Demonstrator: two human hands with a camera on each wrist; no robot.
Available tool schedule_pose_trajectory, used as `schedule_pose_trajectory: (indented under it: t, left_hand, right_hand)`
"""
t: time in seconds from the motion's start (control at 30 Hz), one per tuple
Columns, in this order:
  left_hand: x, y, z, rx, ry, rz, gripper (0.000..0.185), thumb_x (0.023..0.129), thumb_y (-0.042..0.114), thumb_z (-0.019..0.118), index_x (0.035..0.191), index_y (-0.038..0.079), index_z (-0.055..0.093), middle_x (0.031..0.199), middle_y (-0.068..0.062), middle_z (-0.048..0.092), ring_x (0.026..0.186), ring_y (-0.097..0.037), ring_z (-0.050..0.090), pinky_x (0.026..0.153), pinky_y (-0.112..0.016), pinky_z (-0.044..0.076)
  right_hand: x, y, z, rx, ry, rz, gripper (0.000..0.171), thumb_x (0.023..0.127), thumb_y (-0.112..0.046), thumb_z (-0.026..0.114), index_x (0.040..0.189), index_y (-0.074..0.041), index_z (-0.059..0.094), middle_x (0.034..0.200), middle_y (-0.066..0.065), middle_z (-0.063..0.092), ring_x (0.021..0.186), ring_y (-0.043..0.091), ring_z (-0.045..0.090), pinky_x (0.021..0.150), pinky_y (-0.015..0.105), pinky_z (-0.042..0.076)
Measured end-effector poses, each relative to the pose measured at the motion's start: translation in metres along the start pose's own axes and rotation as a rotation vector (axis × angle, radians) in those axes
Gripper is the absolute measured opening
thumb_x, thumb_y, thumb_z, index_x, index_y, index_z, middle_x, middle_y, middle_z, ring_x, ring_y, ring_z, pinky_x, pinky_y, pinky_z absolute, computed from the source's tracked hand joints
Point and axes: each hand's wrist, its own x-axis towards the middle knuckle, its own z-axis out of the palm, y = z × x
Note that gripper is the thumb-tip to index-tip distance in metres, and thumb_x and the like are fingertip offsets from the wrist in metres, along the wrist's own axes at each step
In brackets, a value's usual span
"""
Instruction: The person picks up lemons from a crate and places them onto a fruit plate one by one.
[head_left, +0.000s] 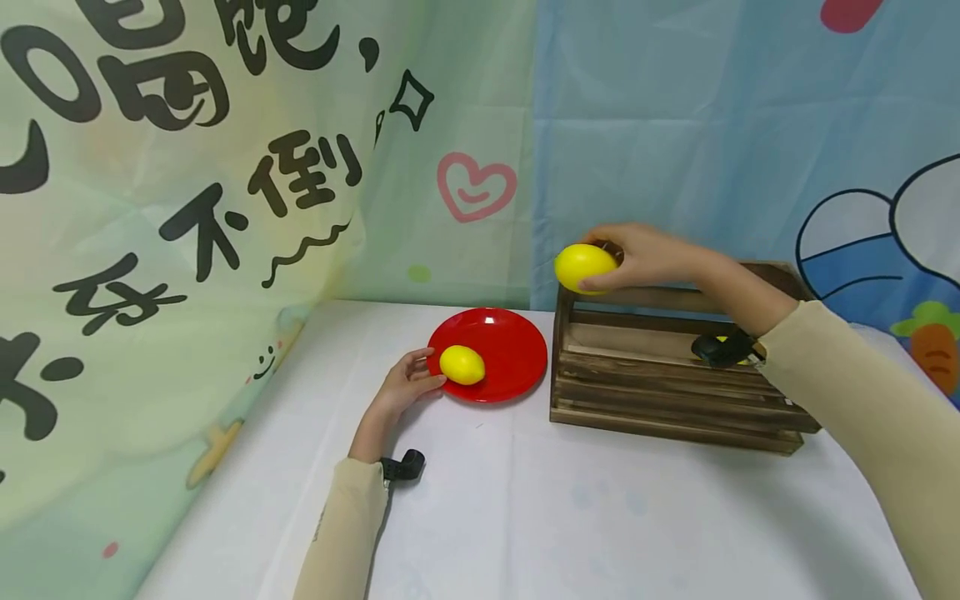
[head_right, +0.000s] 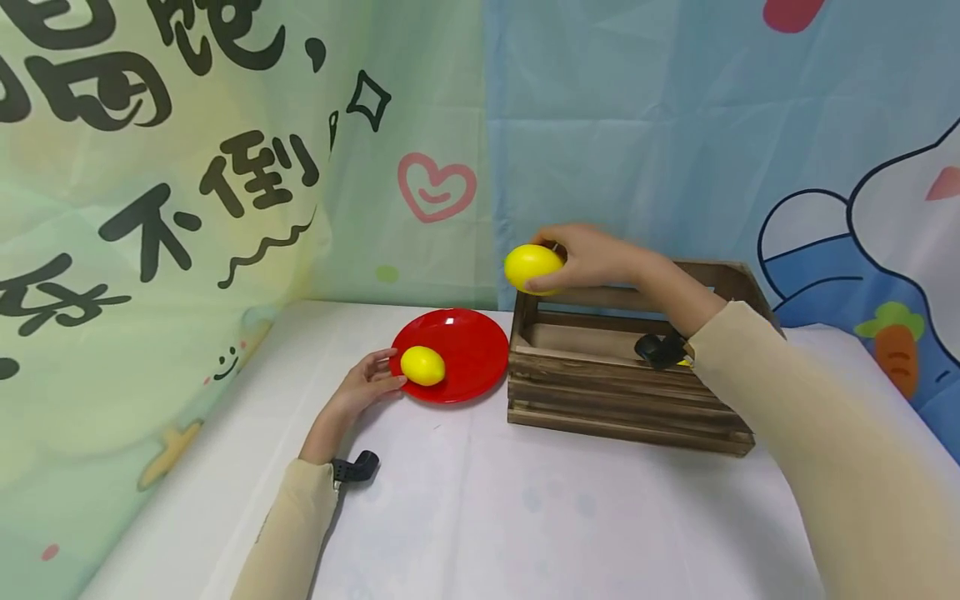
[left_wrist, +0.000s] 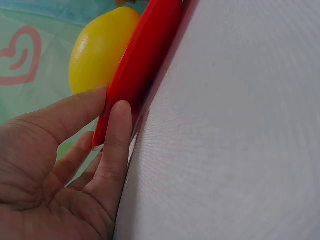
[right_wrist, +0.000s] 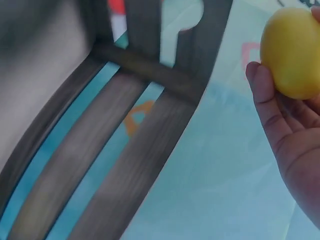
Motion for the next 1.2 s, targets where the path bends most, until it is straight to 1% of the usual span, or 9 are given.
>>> schedule_pose_trajectory:
  t: [0.23, 0.3, 0.43, 0.53, 0.67, 0.8, 0.93, 1.1, 1.2]
  left_hand:
    - [-0.001, -0.001, 0.0, 0.004, -0.003, 0.008, 0.061, 0.088, 0.008, 0.071, 0.142, 0.011, 0.044, 0.141, -0.017, 0.048, 0.122, -0.032, 0.056, 0.082, -0.032, 0.058]
    - [-0.001, -0.002, 0.0, 0.0, -0.005, 0.008, 0.061, 0.088, 0.008, 0.071, 0.142, 0.01, 0.044, 0.14, -0.018, 0.048, 0.122, -0.032, 0.056, 0.082, -0.032, 0.059]
    - [-0.001, -0.002, -0.001, 0.002, -0.003, 0.006, 0.06, 0.089, 0.008, 0.071, 0.142, 0.011, 0.044, 0.14, -0.017, 0.048, 0.122, -0.031, 0.056, 0.082, -0.032, 0.058]
    - [-0.001, -0.001, -0.002, 0.008, -0.001, 0.001, 0.06, 0.088, 0.01, 0.072, 0.142, 0.012, 0.044, 0.141, -0.016, 0.048, 0.123, -0.03, 0.055, 0.084, -0.033, 0.058]
    - [0.0, 0.0, -0.001, 0.0, 0.003, -0.003, 0.06, 0.088, 0.009, 0.072, 0.141, 0.012, 0.045, 0.14, -0.016, 0.049, 0.122, -0.03, 0.056, 0.084, -0.033, 0.058]
    - [0.0, 0.001, 0.002, -0.001, -0.008, 0.008, 0.06, 0.088, 0.007, 0.071, 0.142, 0.01, 0.045, 0.139, -0.018, 0.05, 0.121, -0.031, 0.057, 0.082, -0.032, 0.058]
    - [0.001, 0.001, 0.004, 0.0, -0.017, 0.008, 0.061, 0.088, 0.007, 0.072, 0.142, 0.01, 0.045, 0.139, -0.018, 0.05, 0.121, -0.032, 0.057, 0.082, -0.032, 0.058]
    - [0.001, 0.001, 0.001, 0.0, 0.006, 0.006, 0.061, 0.088, 0.007, 0.072, 0.142, 0.011, 0.045, 0.14, -0.017, 0.05, 0.12, -0.031, 0.058, 0.083, -0.033, 0.058]
    - [0.001, 0.001, -0.001, -0.013, 0.004, 0.006, 0.061, 0.088, 0.007, 0.072, 0.142, 0.011, 0.045, 0.139, -0.017, 0.05, 0.12, -0.031, 0.058, 0.083, -0.033, 0.058]
  right_hand:
    - [0.013, -0.018, 0.017, 0.025, 0.067, 0.016, 0.052, 0.084, -0.031, 0.072, 0.123, -0.001, 0.057, 0.111, 0.013, 0.061, 0.086, 0.026, 0.055, 0.072, 0.035, 0.047]
    - [0.018, -0.023, 0.022, 0.023, 0.08, 0.037, 0.051, 0.084, -0.032, 0.072, 0.121, 0.0, 0.057, 0.109, 0.013, 0.062, 0.086, 0.026, 0.055, 0.07, 0.034, 0.046]
    - [0.026, -0.033, 0.028, 0.03, 0.097, 0.092, 0.054, 0.085, -0.036, 0.07, 0.123, 0.0, 0.055, 0.111, 0.014, 0.061, 0.091, 0.028, 0.055, 0.072, 0.035, 0.047]
    - [0.033, -0.039, 0.032, 0.032, 0.102, 0.107, 0.057, 0.085, -0.036, 0.069, 0.126, 0.001, 0.054, 0.113, 0.015, 0.06, 0.094, 0.028, 0.054, 0.073, 0.036, 0.047]
    - [0.041, -0.047, 0.038, 0.034, 0.097, 0.095, 0.054, 0.085, -0.035, 0.07, 0.123, 0.001, 0.055, 0.11, 0.014, 0.06, 0.094, 0.028, 0.053, 0.073, 0.036, 0.048]
    - [0.045, -0.054, 0.045, 0.06, 0.088, 0.104, 0.051, 0.085, -0.033, 0.07, 0.12, 0.001, 0.055, 0.108, 0.015, 0.058, 0.093, 0.029, 0.054, 0.074, 0.036, 0.05]
    - [0.05, -0.063, 0.052, 0.087, 0.101, 0.13, 0.051, 0.084, -0.032, 0.071, 0.121, 0.001, 0.054, 0.108, 0.015, 0.058, 0.093, 0.029, 0.053, 0.075, 0.036, 0.051]
    - [0.058, -0.077, 0.064, 0.13, 0.115, 0.137, 0.054, 0.084, -0.032, 0.071, 0.123, 0.002, 0.054, 0.11, 0.016, 0.057, 0.096, 0.029, 0.052, 0.079, 0.039, 0.053]
    - [0.062, -0.083, 0.072, 0.15, 0.111, 0.15, 0.054, 0.085, -0.033, 0.071, 0.123, 0.001, 0.054, 0.111, 0.015, 0.057, 0.098, 0.029, 0.052, 0.079, 0.038, 0.054]
